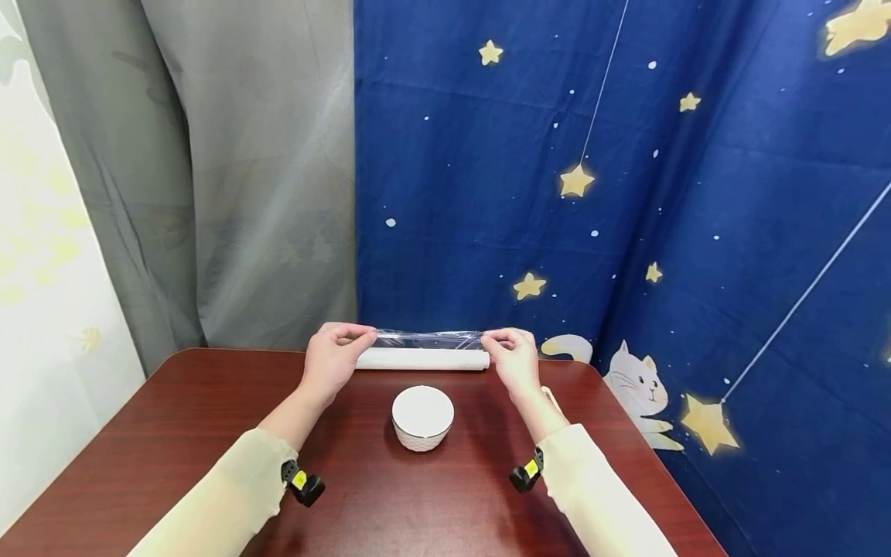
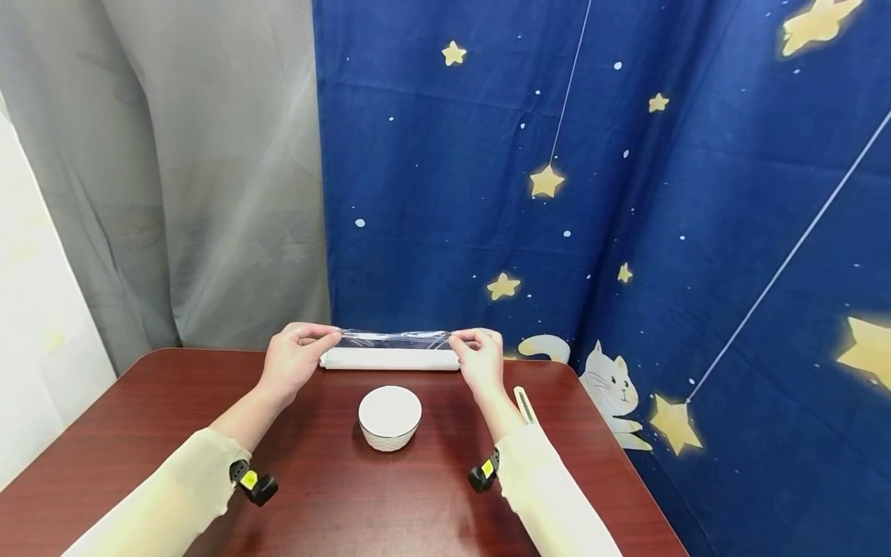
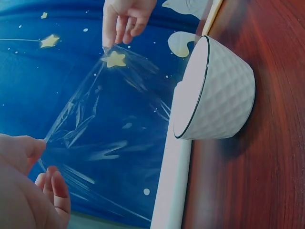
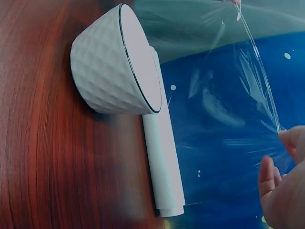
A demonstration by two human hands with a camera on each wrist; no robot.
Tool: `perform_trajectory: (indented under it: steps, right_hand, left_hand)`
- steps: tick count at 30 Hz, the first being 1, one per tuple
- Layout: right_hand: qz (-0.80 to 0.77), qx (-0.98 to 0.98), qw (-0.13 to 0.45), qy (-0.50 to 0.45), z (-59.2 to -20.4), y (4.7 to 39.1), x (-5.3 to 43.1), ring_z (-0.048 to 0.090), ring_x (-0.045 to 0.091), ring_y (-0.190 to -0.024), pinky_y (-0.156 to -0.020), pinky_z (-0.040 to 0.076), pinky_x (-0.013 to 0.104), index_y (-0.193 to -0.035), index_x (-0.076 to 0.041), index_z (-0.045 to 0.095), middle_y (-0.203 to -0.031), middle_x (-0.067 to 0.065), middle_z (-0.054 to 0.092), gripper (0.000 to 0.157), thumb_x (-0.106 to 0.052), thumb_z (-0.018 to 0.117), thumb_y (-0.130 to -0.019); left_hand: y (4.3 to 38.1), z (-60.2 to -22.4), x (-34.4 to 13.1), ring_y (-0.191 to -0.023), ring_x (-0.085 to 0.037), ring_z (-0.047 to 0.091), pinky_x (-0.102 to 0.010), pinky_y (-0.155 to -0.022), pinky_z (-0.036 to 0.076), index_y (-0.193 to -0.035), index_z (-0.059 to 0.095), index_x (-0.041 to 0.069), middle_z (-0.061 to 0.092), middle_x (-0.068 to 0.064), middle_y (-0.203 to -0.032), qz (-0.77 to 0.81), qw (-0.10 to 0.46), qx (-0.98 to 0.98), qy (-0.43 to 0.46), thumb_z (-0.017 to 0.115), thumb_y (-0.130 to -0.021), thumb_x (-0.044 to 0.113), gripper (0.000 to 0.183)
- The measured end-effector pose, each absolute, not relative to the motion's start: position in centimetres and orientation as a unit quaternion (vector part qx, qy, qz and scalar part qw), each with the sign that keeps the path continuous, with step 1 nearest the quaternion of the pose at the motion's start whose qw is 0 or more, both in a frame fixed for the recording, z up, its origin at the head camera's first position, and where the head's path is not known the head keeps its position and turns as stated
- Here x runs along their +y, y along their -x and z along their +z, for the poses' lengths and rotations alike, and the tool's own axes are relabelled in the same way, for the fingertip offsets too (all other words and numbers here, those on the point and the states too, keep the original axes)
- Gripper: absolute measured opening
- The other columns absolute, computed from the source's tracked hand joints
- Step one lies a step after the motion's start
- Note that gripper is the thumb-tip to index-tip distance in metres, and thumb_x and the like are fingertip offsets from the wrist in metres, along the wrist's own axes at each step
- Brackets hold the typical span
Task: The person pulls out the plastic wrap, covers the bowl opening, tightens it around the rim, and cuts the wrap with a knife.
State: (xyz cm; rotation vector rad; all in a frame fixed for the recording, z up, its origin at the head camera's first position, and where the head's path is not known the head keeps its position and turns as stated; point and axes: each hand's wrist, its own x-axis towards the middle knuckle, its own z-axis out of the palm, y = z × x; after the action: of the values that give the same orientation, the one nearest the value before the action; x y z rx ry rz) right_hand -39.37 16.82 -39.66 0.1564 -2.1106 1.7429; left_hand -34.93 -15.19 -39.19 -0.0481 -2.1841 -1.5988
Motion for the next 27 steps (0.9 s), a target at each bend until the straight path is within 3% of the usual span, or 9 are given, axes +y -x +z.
perform_trajectory:
  steps: [3, 7, 11, 27]
  right_hand:
    - [0.608, -0.764, 0.205, -0.067, -39.7, 39.0, 17.1, 0.067, 0.002, -0.091, -0.073, 0.060, 0.019, -0.109, 0.003, 0.082, -0.143, 0.016, 0.061, 0.019, -0.010, 0.084, -0.096]
    - [0.614, -0.762, 0.196, -0.070, -40.0, 38.5, 17.4, 0.068, 0.004, -0.079, -0.071, 0.060, 0.023, -0.109, 0.003, 0.082, -0.120, 0.019, 0.078, 0.018, -0.008, 0.085, -0.095]
    - [0.617, -0.760, 0.194, -0.072, -40.4, 37.8, 17.4, 0.068, 0.004, -0.075, -0.072, 0.058, 0.019, -0.108, 0.004, 0.082, -0.104, 0.016, 0.081, 0.017, -0.008, 0.084, -0.095]
    - [0.593, -0.780, 0.186, -0.072, -41.0, 35.2, 17.6, 0.063, 0.005, -0.082, -0.073, 0.051, 0.017, -0.105, 0.001, 0.082, -0.102, 0.014, 0.080, 0.016, -0.009, 0.085, -0.094]
  left_hand:
    - [34.8, -39.4, -15.3, -0.094, 0.000, 0.069, -0.012, -0.080, 0.051, -0.112, 0.087, 0.008, 0.073, -0.010, -0.136, -0.577, 0.232, -0.782, 0.032, 0.084, -0.098, 0.022, 0.020]
    - [34.5, -39.6, -15.4, -0.086, 0.007, 0.070, -0.012, -0.076, 0.053, -0.113, 0.086, 0.005, 0.082, -0.014, -0.125, -0.593, 0.229, -0.770, 0.045, 0.084, -0.098, 0.020, 0.021]
    - [34.2, -39.9, -15.5, -0.080, 0.006, 0.069, -0.015, -0.072, 0.053, -0.113, 0.086, 0.005, 0.084, -0.016, -0.112, -0.597, 0.223, -0.770, 0.047, 0.085, -0.098, 0.019, 0.020]
    - [32.5, -41.0, -16.3, -0.082, -0.005, 0.066, -0.020, -0.073, 0.052, -0.109, 0.085, 0.007, 0.083, -0.006, -0.100, -0.594, 0.201, -0.779, 0.022, 0.085, -0.097, 0.028, 0.023]
